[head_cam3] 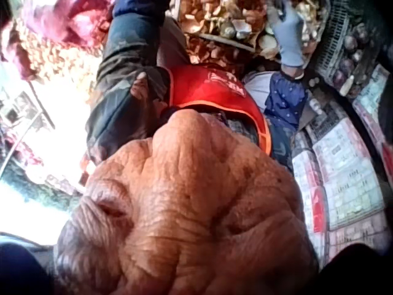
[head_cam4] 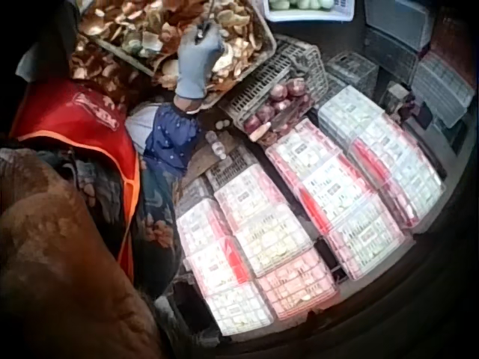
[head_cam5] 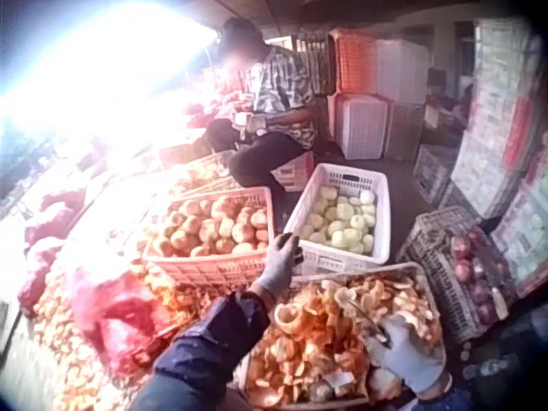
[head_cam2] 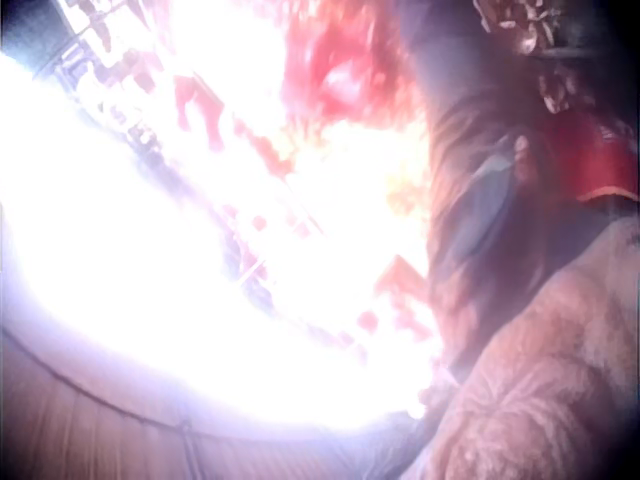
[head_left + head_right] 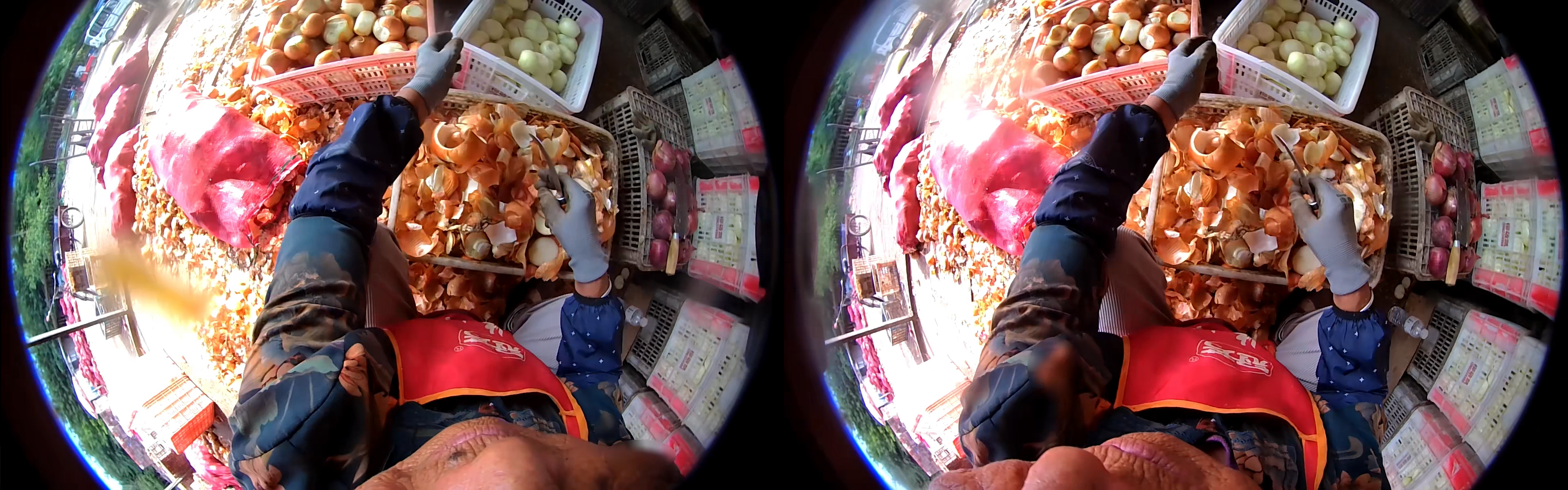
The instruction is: The person peels onions one by one using a small knife, removing the outer layers and placing the peeled onions into a basket. Onion skins accumulate in a tray below.
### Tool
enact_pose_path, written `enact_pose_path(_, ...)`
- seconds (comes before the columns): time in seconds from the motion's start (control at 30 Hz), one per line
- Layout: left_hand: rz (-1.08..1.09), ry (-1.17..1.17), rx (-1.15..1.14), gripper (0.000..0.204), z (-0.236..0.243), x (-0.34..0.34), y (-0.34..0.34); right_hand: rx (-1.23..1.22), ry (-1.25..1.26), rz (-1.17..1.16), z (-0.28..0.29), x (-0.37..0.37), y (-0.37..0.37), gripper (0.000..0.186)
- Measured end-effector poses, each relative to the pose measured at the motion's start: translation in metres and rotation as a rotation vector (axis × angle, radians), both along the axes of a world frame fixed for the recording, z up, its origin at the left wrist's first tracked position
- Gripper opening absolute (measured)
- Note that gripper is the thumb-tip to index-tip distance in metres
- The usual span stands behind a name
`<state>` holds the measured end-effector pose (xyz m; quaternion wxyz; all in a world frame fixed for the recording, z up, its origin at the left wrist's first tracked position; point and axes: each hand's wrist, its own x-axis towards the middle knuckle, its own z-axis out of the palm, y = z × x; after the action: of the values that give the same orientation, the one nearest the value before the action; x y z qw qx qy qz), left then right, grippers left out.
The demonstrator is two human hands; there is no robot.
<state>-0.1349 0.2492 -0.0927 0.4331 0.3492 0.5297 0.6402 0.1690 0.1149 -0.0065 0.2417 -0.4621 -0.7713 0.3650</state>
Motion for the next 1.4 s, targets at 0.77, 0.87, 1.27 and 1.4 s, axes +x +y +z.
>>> enact_pose_path(0.77, 0.355, 0.967, -0.448, 0.061, -0.047, -0.272, -0.021, -0.276, -0.057, 0.116, -0.025, -0.041, 0.004, 0.024)
enact_pose_path(0.87, 0.178, 0.065, 0.025, 0.055, -0.021, -0.227, -0.030, -0.308, 0.063, 0.062, -0.021, -0.042, -0.004, 0.023)
enact_pose_path(1.27, -0.735, -0.877, -0.008, 0.050, 0.115, 0.047, -0.149, 0.034, 0.411, -0.010, 0.035, -0.021, -0.029, 0.029)
enact_pose_path(1.4, -0.681, -0.893, -0.048, 0.050, 0.132, 0.084, -0.173, 0.157, 0.365, -0.039, 0.046, -0.010, -0.041, 0.029)
